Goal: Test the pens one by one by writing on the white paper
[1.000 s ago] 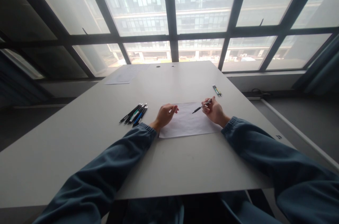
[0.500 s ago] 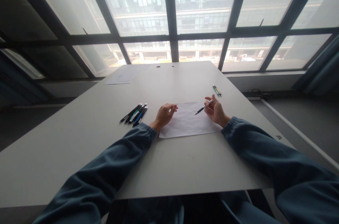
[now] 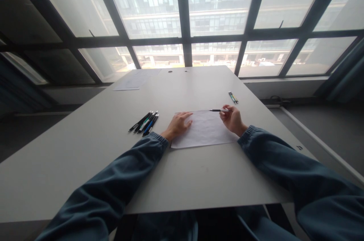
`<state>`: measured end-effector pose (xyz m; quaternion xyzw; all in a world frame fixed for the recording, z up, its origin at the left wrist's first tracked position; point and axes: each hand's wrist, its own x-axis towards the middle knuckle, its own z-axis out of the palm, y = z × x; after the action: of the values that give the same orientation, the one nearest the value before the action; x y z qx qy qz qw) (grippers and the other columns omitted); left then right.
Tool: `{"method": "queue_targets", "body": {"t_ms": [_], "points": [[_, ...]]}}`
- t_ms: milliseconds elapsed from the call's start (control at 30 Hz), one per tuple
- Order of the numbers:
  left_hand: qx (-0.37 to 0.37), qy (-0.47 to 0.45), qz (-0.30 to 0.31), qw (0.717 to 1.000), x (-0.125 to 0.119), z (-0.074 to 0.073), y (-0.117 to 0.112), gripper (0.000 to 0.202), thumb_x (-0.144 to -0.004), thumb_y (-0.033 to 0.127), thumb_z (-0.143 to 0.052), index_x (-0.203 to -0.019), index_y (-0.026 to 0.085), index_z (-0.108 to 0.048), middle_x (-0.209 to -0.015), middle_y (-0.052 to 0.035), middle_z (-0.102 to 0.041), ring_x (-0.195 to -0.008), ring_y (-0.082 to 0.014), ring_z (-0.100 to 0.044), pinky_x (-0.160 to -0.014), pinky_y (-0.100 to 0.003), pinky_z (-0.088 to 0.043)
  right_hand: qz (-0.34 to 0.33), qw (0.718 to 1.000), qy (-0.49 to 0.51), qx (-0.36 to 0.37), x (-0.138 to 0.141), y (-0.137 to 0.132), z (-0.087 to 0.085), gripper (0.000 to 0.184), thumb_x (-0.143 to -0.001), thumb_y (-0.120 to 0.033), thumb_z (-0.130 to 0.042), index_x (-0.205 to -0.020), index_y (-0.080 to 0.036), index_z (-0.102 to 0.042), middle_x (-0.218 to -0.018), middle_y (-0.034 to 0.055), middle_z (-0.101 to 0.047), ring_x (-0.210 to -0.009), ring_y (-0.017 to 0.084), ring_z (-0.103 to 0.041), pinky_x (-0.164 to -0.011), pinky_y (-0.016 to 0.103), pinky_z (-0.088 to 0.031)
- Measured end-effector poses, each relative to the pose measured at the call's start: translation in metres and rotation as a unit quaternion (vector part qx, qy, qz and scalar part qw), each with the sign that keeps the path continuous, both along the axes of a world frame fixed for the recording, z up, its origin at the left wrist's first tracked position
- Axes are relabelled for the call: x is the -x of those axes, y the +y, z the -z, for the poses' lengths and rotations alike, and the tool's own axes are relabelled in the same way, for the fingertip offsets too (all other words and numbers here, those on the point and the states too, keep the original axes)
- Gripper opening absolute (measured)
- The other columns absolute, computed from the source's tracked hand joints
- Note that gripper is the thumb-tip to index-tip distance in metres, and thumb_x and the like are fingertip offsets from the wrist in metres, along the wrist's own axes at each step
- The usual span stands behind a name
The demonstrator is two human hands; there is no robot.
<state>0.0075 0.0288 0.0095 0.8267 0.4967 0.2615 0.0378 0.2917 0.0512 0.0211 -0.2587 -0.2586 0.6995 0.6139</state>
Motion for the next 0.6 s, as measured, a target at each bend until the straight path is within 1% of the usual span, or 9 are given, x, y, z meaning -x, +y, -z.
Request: {"method": "queue_targets", "body": {"t_ms": [33,100,167,200,233,300,400,533,600], "points": [[0.003,0.005,0.007,1.000,0.000,0.000,0.000,0.045,-0.091,0.033,-0.057,-0.135,0.021,-0.061,-0.136,-0.0081,-0.064,-0.127,-0.0261,-0.057,-0.112,-0.045,-0.043,0.001,1.000,-0.010,0.005,0.001,0.000,-0.001,0.006,-0.080,-0.024,-0.057,-0.083,-0.019,-0.059,-0.060,-0.0012,-0.055,-0.054,0.012,-0.058,-0.049,0.021,-0.049],[0.010,0.019,0.018,1.000,0.000,0.000,0.000,0.049,-0.092,0.037,-0.056,-0.138,0.019,-0.059,-0.140,-0.0094,-0.060,-0.132,-0.0267,-0.054,-0.115,-0.045,-0.040,-0.015,0.999,-0.034,-0.001,0.002,-0.001,-0.001,0.018,-0.087,-0.035,-0.056,-0.090,-0.019,-0.062,-0.072,0.0041,-0.065,-0.072,0.017,-0.068,-0.060,0.026,-0.056],[0.019,0.035,0.025,0.999,-0.001,0.000,-0.001,0.053,-0.093,0.041,-0.055,-0.140,0.019,-0.057,-0.144,-0.0102,-0.058,-0.136,-0.0276,-0.050,-0.118,-0.045,-0.037,-0.045,0.997,-0.056,-0.021,0.005,-0.003,-0.001,0.027,-0.089,-0.045,-0.060,-0.096,-0.019,-0.064,-0.090,0.0079,-0.071,-0.088,0.022,-0.071,-0.068,0.029,-0.057],[0.024,0.042,0.028,0.998,-0.001,0.000,-0.001,0.055,-0.093,0.043,-0.055,-0.142,0.019,-0.056,-0.145,-0.0102,-0.056,-0.138,-0.0280,-0.048,-0.119,-0.045,-0.036,-0.052,0.996,-0.069,-0.030,0.006,-0.004,0.000,0.028,-0.087,-0.046,-0.064,-0.097,-0.020,-0.064,-0.094,0.0073,-0.072,-0.090,0.021,-0.071,-0.067,0.029,-0.057],[0.029,0.049,0.031,0.998,-0.001,0.001,-0.001,0.056,-0.092,0.046,-0.055,-0.142,0.020,-0.056,-0.146,-0.0101,-0.055,-0.140,-0.0284,-0.047,-0.120,-0.046,-0.035,-0.049,0.995,-0.084,-0.039,0.007,-0.004,0.001,0.027,-0.084,-0.045,-0.070,-0.095,-0.021,-0.064,-0.091,0.0052,-0.071,-0.086,0.020,-0.071,-0.065,0.027,-0.055],[0.037,0.064,0.038,0.997,0.000,0.002,-0.001,0.058,-0.092,0.050,-0.055,-0.143,0.022,-0.055,-0.149,-0.0096,-0.052,-0.142,-0.0292,-0.044,-0.120,-0.047,-0.033,-0.025,0.990,-0.119,-0.065,0.008,-0.005,0.003,0.024,-0.077,-0.037,-0.079,-0.084,-0.022,-0.062,-0.074,-0.0012,-0.065,-0.067,0.013,-0.065,-0.055,0.022,-0.047],[0.045,0.089,0.055,0.994,0.001,0.002,-0.002,0.059,-0.091,0.056,-0.055,-0.141,0.024,-0.058,-0.152,-0.0097,-0.048,-0.143,-0.0307,-0.041,-0.120,-0.050,-0.031,-0.011,0.978,-0.172,-0.118,0.009,-0.006,0.006,0.023,-0.074,-0.033,-0.080,-0.078,-0.020,-0.062,-0.056,-0.0065,-0.051,-0.050,0.008,-0.049,-0.046,0.020,-0.037],[0.051,0.100,0.083,0.990,0.000,-0.002,-0.004,0.061,-0.091,0.060,-0.055,-0.142,0.026,-0.057,-0.153,-0.0097,-0.047,-0.144,-0.0320,-0.039,-0.120,-0.051,-0.029,-0.057,0.949,-0.265,-0.163,0.013,-0.010,0.007,0.031,-0.077,-0.042,-0.076,-0.098,-0.019,-0.070,-0.073,0.0018,-0.067,-0.064,0.014,-0.061,-0.054,0.024,-0.045],[0.057,0.098,0.090,0.989,-0.001,-0.005,-0.006,0.063,-0.090,0.061,-0.056,-0.143,0.027,-0.056,-0.154,-0.0094,-0.046,-0.144,-0.0326,-0.038,-0.120,-0.052,-0.029,-0.047,0.921,-0.335,-0.195,0.017,-0.010,0.008,0.032,-0.075,-0.043,-0.077,-0.094,-0.017,-0.071,-0.071,0.0024,-0.068,-0.061,0.013,-0.060,-0.053,0.024,-0.045]]}}
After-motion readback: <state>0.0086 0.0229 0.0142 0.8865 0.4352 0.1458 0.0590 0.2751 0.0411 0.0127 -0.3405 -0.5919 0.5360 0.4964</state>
